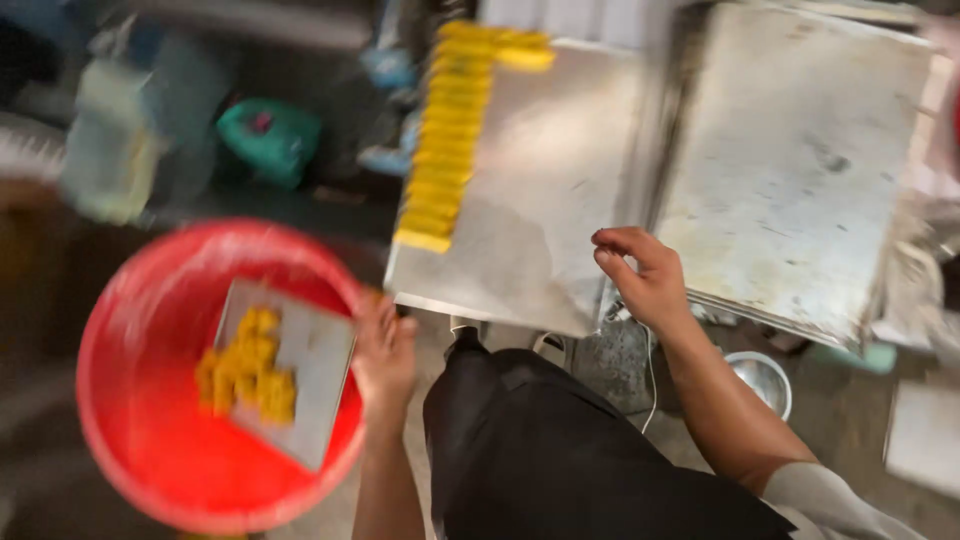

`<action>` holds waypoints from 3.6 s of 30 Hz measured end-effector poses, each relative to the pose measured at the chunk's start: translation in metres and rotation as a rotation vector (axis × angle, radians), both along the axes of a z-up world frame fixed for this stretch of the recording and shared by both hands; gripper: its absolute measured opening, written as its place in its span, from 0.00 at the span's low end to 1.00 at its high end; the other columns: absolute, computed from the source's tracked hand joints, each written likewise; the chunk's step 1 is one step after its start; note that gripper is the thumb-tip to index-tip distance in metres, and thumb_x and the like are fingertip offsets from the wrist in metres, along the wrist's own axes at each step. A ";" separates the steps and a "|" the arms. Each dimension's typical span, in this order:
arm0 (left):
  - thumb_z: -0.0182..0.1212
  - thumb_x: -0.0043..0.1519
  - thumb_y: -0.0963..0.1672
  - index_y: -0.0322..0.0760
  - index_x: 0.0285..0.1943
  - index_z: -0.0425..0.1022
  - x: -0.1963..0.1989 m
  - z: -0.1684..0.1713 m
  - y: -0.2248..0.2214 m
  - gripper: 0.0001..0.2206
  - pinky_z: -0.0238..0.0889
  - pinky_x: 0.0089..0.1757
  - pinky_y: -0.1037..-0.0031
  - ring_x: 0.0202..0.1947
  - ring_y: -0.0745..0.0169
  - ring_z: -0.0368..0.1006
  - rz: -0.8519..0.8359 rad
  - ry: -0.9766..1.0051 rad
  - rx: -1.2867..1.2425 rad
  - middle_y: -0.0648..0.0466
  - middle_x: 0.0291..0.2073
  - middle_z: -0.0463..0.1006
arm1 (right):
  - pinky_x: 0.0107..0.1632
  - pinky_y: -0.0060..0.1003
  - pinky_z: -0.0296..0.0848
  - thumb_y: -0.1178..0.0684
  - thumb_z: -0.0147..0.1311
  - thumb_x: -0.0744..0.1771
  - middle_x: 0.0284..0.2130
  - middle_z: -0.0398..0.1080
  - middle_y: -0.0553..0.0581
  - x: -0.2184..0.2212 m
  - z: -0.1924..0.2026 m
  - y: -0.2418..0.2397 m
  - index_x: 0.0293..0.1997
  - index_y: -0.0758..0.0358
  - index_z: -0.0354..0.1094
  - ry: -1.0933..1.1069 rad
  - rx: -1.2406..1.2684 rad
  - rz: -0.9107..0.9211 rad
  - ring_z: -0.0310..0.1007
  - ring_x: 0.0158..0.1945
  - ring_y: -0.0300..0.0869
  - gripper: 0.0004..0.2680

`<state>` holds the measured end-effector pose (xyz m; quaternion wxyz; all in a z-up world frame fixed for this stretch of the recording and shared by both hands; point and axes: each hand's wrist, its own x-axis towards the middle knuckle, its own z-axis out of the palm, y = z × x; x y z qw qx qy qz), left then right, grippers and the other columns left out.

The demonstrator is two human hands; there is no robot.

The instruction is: Hand-filling yellow dough with dark paste and rolling them into cylinders on metal trays.

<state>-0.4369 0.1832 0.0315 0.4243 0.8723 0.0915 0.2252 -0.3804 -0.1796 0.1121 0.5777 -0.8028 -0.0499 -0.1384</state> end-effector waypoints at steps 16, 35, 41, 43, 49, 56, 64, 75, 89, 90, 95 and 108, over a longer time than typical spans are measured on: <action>0.68 0.56 0.52 0.40 0.73 0.67 -0.169 -0.308 0.303 0.34 0.66 0.56 0.52 0.57 0.33 0.72 0.531 0.581 0.108 0.39 0.59 0.72 | 0.53 0.41 0.73 0.63 0.64 0.68 0.38 0.77 0.59 -0.077 -0.014 0.172 0.52 0.65 0.77 0.123 -0.392 0.242 0.78 0.42 0.48 0.08; 0.64 0.64 0.41 0.37 0.45 0.78 -0.123 -0.097 0.334 0.04 0.74 0.43 0.63 0.46 0.50 0.76 0.294 0.125 -0.445 0.53 0.44 0.74 | 0.46 0.49 0.78 0.58 0.64 0.65 0.39 0.77 0.66 -0.102 0.002 0.333 0.49 0.67 0.76 0.021 -0.476 0.193 0.79 0.43 0.60 0.10; 0.56 0.66 0.38 0.33 0.45 0.78 -0.052 0.014 0.205 0.05 0.69 0.45 0.70 0.37 0.61 0.74 -0.061 0.197 -0.977 0.49 0.35 0.79 | 0.48 0.55 0.76 0.40 0.62 0.65 0.48 0.74 0.72 -0.090 0.017 0.371 0.61 0.68 0.70 0.012 -0.136 0.314 0.76 0.49 0.66 0.23; 0.59 0.65 0.37 0.27 0.48 0.76 -0.037 0.040 0.146 0.05 0.71 0.42 0.70 0.33 0.58 0.75 -0.198 -0.009 -1.232 0.46 0.32 0.77 | 0.46 0.50 0.76 0.42 0.66 0.64 0.49 0.72 0.69 -0.084 0.008 0.363 0.62 0.69 0.69 0.019 0.018 0.299 0.77 0.48 0.57 0.24; 0.56 0.68 0.42 0.42 0.48 0.75 0.011 0.068 0.026 0.04 0.71 0.34 0.77 0.29 0.68 0.73 -0.413 0.118 -0.871 0.53 0.33 0.79 | 0.27 0.31 0.76 0.60 0.66 0.63 0.23 0.76 0.59 -0.076 0.031 0.279 0.40 0.70 0.77 0.196 0.668 -0.072 0.78 0.26 0.40 0.06; 0.57 0.66 0.44 0.23 0.66 0.68 0.045 0.097 -0.118 0.22 0.66 0.58 0.69 0.57 0.53 0.73 -1.307 0.488 -0.818 0.41 0.62 0.75 | 0.28 0.23 0.65 0.58 0.61 0.66 0.29 0.76 0.53 -0.114 0.062 0.062 0.45 0.69 0.76 0.235 0.719 -0.030 0.67 0.26 0.31 0.07; 0.57 0.64 0.37 0.29 0.49 0.80 0.061 0.140 -0.275 0.08 0.65 0.48 0.75 0.45 0.61 0.72 -1.148 0.252 -0.361 0.50 0.45 0.78 | 0.40 0.32 0.75 0.61 0.59 0.66 0.50 0.74 0.63 -0.137 0.015 -0.310 0.55 0.69 0.72 0.119 -0.401 -0.858 0.73 0.39 0.41 0.12; 0.60 0.64 0.39 0.30 0.53 0.79 0.064 0.102 -0.370 0.11 0.67 0.40 0.80 0.35 0.68 0.73 -1.063 0.552 -0.386 0.52 0.37 0.82 | 0.42 0.52 0.74 0.52 0.60 0.60 0.36 0.75 0.68 -0.070 -0.087 -0.450 0.33 0.68 0.76 0.486 -1.078 -0.920 0.72 0.37 0.64 0.08; 0.50 0.67 0.37 0.24 0.61 0.72 0.100 0.056 -0.417 0.14 0.75 0.43 0.70 0.44 0.55 0.74 -0.815 0.898 -0.932 0.43 0.49 0.76 | 0.37 0.50 0.74 0.58 0.58 0.60 0.34 0.78 0.66 -0.095 -0.022 -0.456 0.44 0.67 0.79 0.453 -0.812 -0.775 0.74 0.33 0.63 0.11; 0.51 0.67 0.38 0.25 0.61 0.72 0.099 0.055 -0.417 0.14 0.74 0.42 0.71 0.43 0.56 0.75 -0.813 0.898 -0.930 0.44 0.48 0.77 | 0.35 0.42 0.72 0.59 0.61 0.61 0.31 0.75 0.62 -0.099 -0.013 -0.453 0.45 0.72 0.77 0.386 -0.600 -0.757 0.71 0.30 0.53 0.11; 0.51 0.67 0.38 0.27 0.63 0.71 0.098 0.068 -0.423 0.15 0.76 0.45 0.66 0.47 0.51 0.75 -0.795 0.902 -1.012 0.41 0.54 0.75 | 0.38 0.24 0.71 0.69 0.59 0.64 0.28 0.68 0.48 -0.099 0.046 -0.363 0.49 0.66 0.65 0.146 0.249 -0.635 0.67 0.29 0.31 0.12; 0.61 0.66 0.42 0.30 0.63 0.75 0.120 0.112 -0.370 0.17 0.79 0.44 0.56 0.44 0.48 0.80 -0.923 0.659 -1.145 0.38 0.50 0.81 | 0.42 0.35 0.73 0.62 0.65 0.64 0.35 0.73 0.57 -0.015 0.057 -0.147 0.44 0.63 0.79 -0.200 -0.166 -0.327 0.74 0.37 0.44 0.07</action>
